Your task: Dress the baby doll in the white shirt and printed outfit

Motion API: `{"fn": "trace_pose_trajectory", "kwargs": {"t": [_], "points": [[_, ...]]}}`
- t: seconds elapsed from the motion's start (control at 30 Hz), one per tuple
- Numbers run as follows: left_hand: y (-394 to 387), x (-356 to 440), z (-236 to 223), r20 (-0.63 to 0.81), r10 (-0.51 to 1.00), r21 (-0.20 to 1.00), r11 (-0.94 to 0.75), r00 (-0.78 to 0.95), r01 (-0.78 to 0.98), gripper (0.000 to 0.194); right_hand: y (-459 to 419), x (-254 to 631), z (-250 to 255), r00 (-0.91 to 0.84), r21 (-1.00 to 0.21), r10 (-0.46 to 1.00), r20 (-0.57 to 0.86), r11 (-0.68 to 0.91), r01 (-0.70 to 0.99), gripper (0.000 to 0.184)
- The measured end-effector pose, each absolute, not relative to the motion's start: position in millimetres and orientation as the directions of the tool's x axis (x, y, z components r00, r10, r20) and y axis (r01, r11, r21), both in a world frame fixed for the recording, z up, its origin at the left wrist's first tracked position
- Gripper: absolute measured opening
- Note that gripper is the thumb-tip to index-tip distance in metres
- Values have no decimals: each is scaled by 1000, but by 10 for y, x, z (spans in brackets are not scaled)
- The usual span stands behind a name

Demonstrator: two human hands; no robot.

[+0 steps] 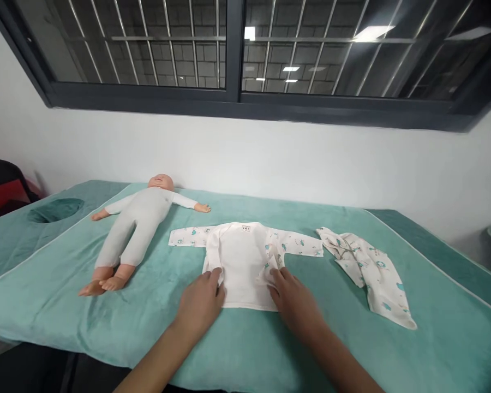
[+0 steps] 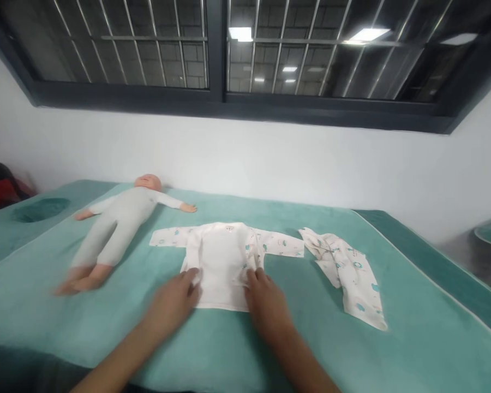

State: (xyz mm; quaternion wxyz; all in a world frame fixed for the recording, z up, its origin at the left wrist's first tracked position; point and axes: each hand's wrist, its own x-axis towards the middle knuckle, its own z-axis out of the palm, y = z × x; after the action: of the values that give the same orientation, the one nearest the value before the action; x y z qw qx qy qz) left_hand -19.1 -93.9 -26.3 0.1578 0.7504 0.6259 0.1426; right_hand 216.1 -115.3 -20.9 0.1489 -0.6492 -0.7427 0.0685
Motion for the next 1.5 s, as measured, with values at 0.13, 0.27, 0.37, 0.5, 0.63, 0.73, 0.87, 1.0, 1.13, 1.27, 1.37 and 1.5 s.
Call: {"fn": "trace_pose_trajectory", "kwargs": {"t": [0.13, 0.27, 0.37, 0.5, 0.63, 0.73, 0.87, 1.0, 1.13, 1.27, 1.37, 1.5], "points": [[-862, -455, -205, 94, 996, 682, -58, -9, 729, 34, -1109, 2398, -235, 198, -726, 955, 219, 24, 687, 23], [-837, -762, -142, 87, 981, 789, 40, -176, 614, 30, -1101, 2730, -384, 545, -935, 823, 160, -50, 350, 32], [-858, -860, -242, 275, 943, 668, -47, -188, 743, 34, -1122, 2867, -478, 528, -778, 769, 360, -64, 624, 41], [-862, -722, -419, 576, 816, 306, -278, 56, 910, 43, -1141, 2751, -393, 102, -309, 833, 543, 85, 947, 50], [-774, -503, -524, 491, 789, 138, -490, 371, 861, 37, -1068, 2612, -230, 15, -325, 932, 362, 111, 939, 29], [-686, -448, -617, 383, 840, 107, -454, 385, 884, 41, -966, 2723, -218, 284, -593, 928, 240, -92, 800, 33], [-633, -464, -717, 350, 869, 66, -395, 350, 916, 48, -873, 2996, -277, 443, -671, 892, 85, -278, 687, 36], [-650, -452, -738, 352, 870, 49, -387, 346, 921, 47, -869, 2949, -237, 351, -494, 853, 387, -129, 860, 43], [-679, -439, -728, 348, 877, 87, -381, 330, 921, 46, -894, 2522, -176, 5, -317, 864, 504, 179, 931, 35], [-659, -559, -573, 314, 919, 217, -314, 239, 924, 48, -896, 2051, -147, -175, -492, 919, 353, 341, 801, 31], [-558, -867, -266, 377, 914, 320, -280, 149, 905, 50, -761, 1743, -14, -243, -690, 942, 229, 334, 642, 30], [-277, -1615, 197, 482, 868, 438, -122, -118, 890, 52, -213, 1231, 346, -286, -925, 958, 30, 135, 355, 31]]}}
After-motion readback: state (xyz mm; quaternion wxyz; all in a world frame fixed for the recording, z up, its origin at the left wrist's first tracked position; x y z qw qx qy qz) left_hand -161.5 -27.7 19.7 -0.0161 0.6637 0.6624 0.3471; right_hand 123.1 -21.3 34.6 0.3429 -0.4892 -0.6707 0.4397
